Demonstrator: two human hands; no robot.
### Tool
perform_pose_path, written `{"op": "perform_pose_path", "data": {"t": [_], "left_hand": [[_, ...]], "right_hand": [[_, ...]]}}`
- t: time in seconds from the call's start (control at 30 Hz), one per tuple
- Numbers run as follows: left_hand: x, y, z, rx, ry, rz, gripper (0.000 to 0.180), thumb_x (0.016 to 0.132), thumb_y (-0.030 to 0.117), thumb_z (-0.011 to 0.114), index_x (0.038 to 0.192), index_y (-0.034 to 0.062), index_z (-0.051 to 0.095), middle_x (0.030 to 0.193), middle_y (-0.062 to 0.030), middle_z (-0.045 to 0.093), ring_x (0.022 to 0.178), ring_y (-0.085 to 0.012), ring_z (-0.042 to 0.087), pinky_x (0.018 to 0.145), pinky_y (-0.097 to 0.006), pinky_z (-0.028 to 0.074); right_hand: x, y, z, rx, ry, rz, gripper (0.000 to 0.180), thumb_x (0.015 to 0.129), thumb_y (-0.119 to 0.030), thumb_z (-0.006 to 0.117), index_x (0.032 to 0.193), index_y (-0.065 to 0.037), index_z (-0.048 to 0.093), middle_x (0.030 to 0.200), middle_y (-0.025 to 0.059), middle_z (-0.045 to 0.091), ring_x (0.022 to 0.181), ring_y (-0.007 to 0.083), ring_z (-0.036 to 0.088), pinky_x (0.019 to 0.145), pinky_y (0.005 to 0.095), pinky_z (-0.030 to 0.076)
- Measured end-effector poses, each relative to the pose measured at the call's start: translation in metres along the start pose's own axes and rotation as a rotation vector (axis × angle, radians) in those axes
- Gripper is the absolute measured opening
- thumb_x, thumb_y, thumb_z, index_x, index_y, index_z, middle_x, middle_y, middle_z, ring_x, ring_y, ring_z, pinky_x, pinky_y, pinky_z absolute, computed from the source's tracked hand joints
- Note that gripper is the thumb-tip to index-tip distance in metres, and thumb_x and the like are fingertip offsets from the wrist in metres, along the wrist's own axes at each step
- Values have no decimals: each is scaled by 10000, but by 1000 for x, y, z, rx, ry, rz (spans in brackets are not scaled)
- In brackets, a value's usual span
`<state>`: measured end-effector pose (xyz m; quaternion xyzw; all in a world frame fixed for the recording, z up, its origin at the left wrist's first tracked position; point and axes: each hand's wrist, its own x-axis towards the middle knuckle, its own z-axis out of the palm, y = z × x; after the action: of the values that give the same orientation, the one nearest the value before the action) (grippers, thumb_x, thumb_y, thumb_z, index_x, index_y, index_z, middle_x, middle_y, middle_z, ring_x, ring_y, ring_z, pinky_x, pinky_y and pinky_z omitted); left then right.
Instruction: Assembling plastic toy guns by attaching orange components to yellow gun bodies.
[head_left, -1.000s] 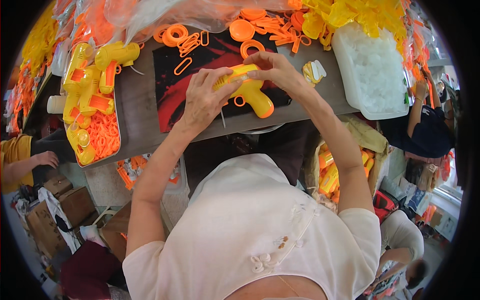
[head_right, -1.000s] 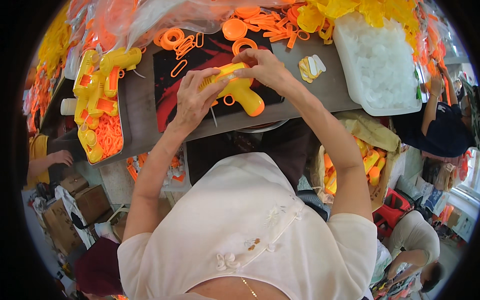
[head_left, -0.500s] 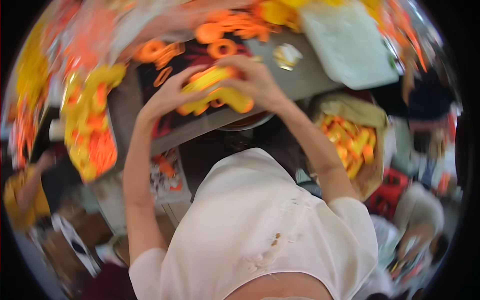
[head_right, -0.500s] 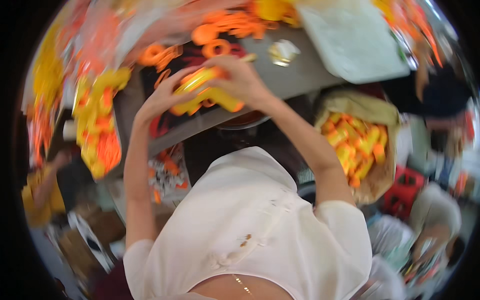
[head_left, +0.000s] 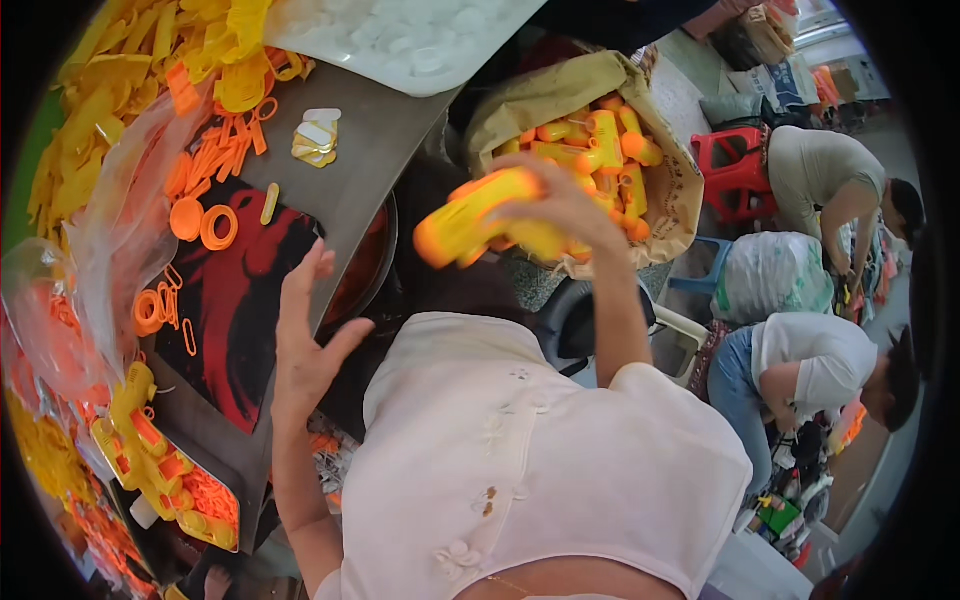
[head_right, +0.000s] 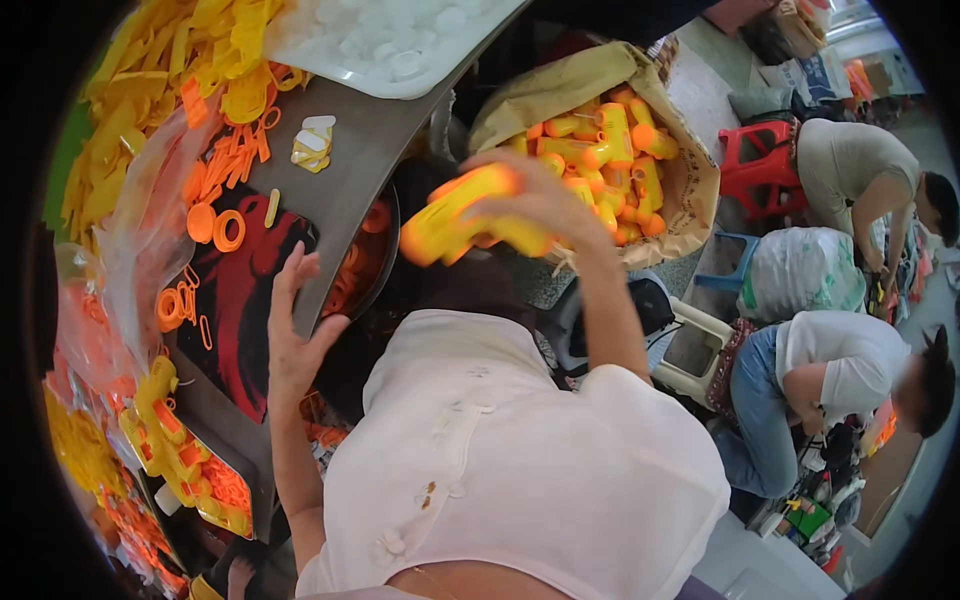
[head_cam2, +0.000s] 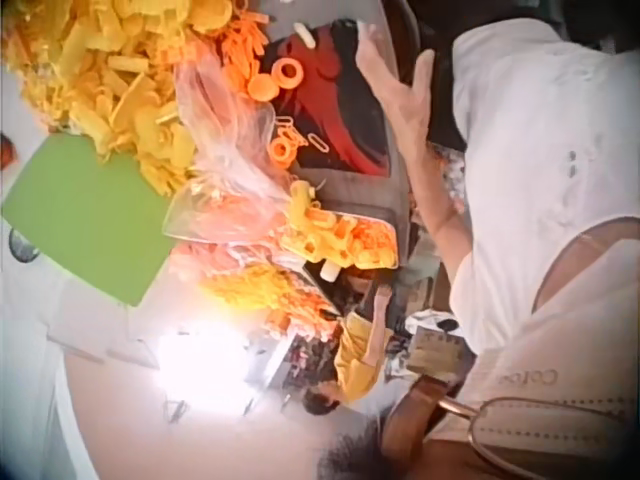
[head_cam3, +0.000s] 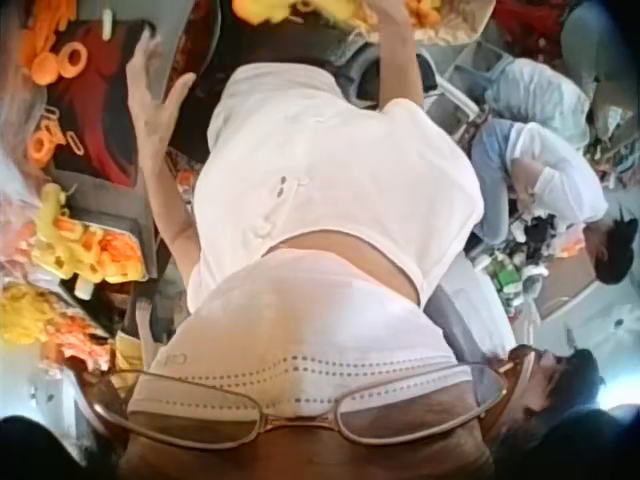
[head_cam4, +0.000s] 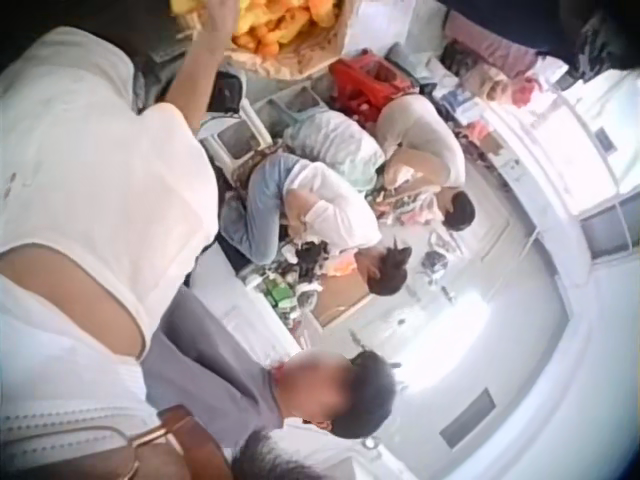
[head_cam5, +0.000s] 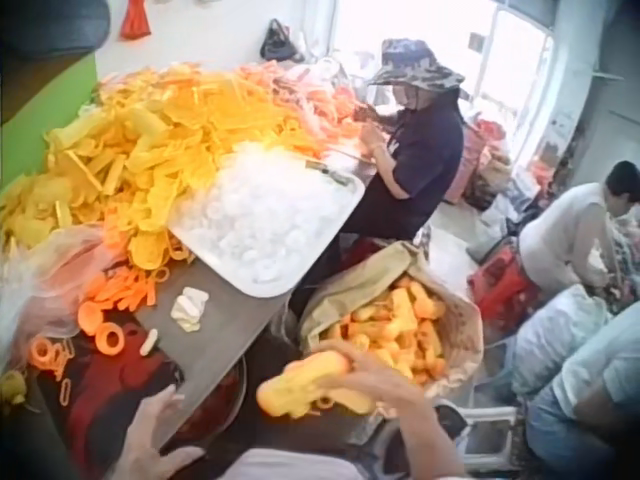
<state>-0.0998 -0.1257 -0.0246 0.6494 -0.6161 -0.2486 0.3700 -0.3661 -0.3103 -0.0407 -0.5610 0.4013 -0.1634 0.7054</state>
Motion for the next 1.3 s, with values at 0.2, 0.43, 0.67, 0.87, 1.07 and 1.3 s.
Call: {"op": "perform_pose_path", "data": {"t": [0.2, 0.43, 0.67, 0.87, 1.07, 1.3], "left_hand": [[-12, -7, -18, -85, 22, -168, 446, 793, 26, 684, 1229, 43, 590, 1217, -110, 555, 1121, -255, 553, 965, -328, 423], [-38, -17, -46, -83, 185, -192, 359, 821, 38, 668, 1176, 31, 614, 1160, -112, 584, 1050, -217, 587, 919, -306, 445], [-93, -19, -108, 117, 581, -287, 284, 832, 67, 672, 1109, 14, 640, 1003, -114, 642, 895, -207, 637, 790, -311, 507], [-151, -56, -207, 992, 947, -371, 284, 838, 226, 679, 1067, 58, 658, 1025, -127, 645, 998, -324, 604, 899, -402, 457], [-125, -116, -261, 1569, 301, -687, 541, 784, 476, 689, 1171, 109, 602, 1049, -94, 618, 968, -263, 612, 842, -433, 458], [-110, -120, -282, 1250, 12, -969, 601, 693, 451, 772, 1140, 109, 561, 1037, -110, 621, 965, -293, 614, 787, -452, 476]], "right_hand": [[37, 95, -105, -809, 646, -77, 581, 819, -330, 709, 1274, -22, 520, 1139, 149, 613, 1055, 225, 596, 909, 341, 473], [88, 16, 55, -344, 773, -837, 135, 919, -31, 581, 1031, 19, 636, 986, 73, 650, 875, 142, 607, 811, 267, 486], [103, 0, 230, -352, -414, -741, 144, 872, 5, 611, 1011, -18, 635, 905, 64, 627, 780, 133, 572, 709, 271, 458], [116, 18, 241, -516, -403, -862, 157, 814, 14, 645, 968, -20, 653, 961, 110, 632, 876, 240, 620, 766, 301, 482], [121, 18, 247, -520, -419, -887, 148, 819, 16, 642, 962, -18, 661, 945, 110, 634, 892, 246, 625, 774, 307, 485], [137, 1, 254, -489, -308, -836, 133, 836, -1, 637, 965, -21, 660, 874, 76, 639, 744, 159, 577, 653, 260, 448]]}}
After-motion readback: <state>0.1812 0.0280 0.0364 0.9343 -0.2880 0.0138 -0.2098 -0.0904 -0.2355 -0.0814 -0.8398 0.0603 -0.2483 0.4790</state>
